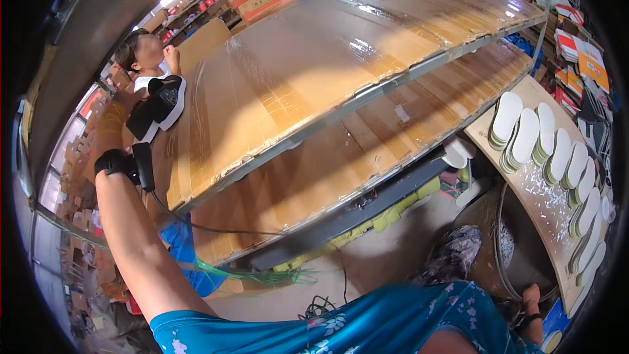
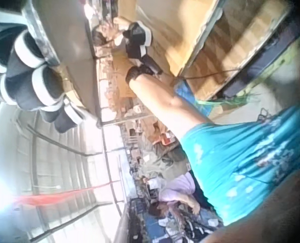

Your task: Trimming excess material from finished shoes and inserting insoles at a factory workstation.

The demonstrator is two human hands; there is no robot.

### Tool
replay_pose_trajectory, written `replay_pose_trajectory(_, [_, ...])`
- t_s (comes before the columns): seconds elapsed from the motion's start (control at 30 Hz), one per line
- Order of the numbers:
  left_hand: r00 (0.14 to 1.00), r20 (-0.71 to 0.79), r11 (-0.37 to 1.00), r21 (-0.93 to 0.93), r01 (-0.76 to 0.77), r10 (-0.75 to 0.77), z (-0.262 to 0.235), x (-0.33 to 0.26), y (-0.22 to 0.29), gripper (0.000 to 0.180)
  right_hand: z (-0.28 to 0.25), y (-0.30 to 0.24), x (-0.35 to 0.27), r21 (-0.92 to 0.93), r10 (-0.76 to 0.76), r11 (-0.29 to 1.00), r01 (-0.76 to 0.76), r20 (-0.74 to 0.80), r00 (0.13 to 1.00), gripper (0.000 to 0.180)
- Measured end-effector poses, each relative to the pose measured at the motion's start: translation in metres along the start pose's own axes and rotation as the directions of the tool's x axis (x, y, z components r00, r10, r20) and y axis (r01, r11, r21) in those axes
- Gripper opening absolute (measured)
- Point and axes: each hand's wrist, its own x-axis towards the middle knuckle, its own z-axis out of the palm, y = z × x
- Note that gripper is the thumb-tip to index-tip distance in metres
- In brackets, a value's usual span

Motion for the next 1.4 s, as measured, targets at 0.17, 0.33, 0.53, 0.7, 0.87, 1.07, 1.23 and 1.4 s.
replay_pose_trajectory(0.17, [0.91, 0.403, 0.838, -0.526, 0.143, 0.098, -0.021, -0.065, 0.086, 0.031, 0.049, 0.08, 0.027, -0.277, -0.096, 0.954, 0.113, 0.073, 0.993, 0.023])
replay_pose_trajectory(0.33, [0.82, 0.478, 0.851, -0.524, -0.023, 0.316, -0.001, -0.073, 0.087, 0.024, 0.007, 0.002, -0.001, -0.082, 0.005, 0.997, -0.007, -0.02, 1.0, 0.024])
replay_pose_trajectory(0.53, [0.658, 0.11, 0.666, -0.195, -0.721, 0.745, -0.035, -0.105, 0.136, 0.035, -0.039, -0.05, -0.041, 0.096, 0.069, 0.994, -0.059, -0.113, 0.991, 0.022])
replay_pose_trajectory(0.7, [0.113, -0.107, 0.079, -0.285, -0.955, 0.988, -0.114, -0.286, 0.298, 0.038, -0.021, -0.03, -0.04, 0.096, 0.149, 0.986, -0.136, -0.149, 0.978, 0.02])
replay_pose_trajectory(0.87, [-0.624, -0.036, -0.577, -0.428, -0.696, 0.78, -0.104, -0.463, 0.38, 0.034, -0.046, -0.054, -0.043, 0.124, 0.076, 0.991, -0.049, -0.222, 0.972, 0.021])
replay_pose_trajectory(1.07, [-0.789, -0.106, -0.724, -0.485, -0.491, 0.605, -0.01, -0.617, 0.512, 0.036, -0.021, -0.031, -0.044, 0.35, -0.237, 0.875, 0.336, -0.296, 0.925, 0.016])
replay_pose_trajectory(1.23, [-0.717, -0.175, -0.688, -0.5, -0.526, 0.675, 0.061, -0.731, 0.568, 0.042, -0.114, 0.038, -0.183, 0.586, 0.051, 0.788, 0.187, -0.364, 0.93, 0.025])
replay_pose_trajectory(1.4, [-0.731, -0.038, -0.63, -0.54, -0.559, 0.681, 0.118, -0.788, 0.567, 0.044, -0.141, 0.151, -0.337, 0.4, 0.705, 0.668, -0.627, -0.071, 0.706, 0.032])
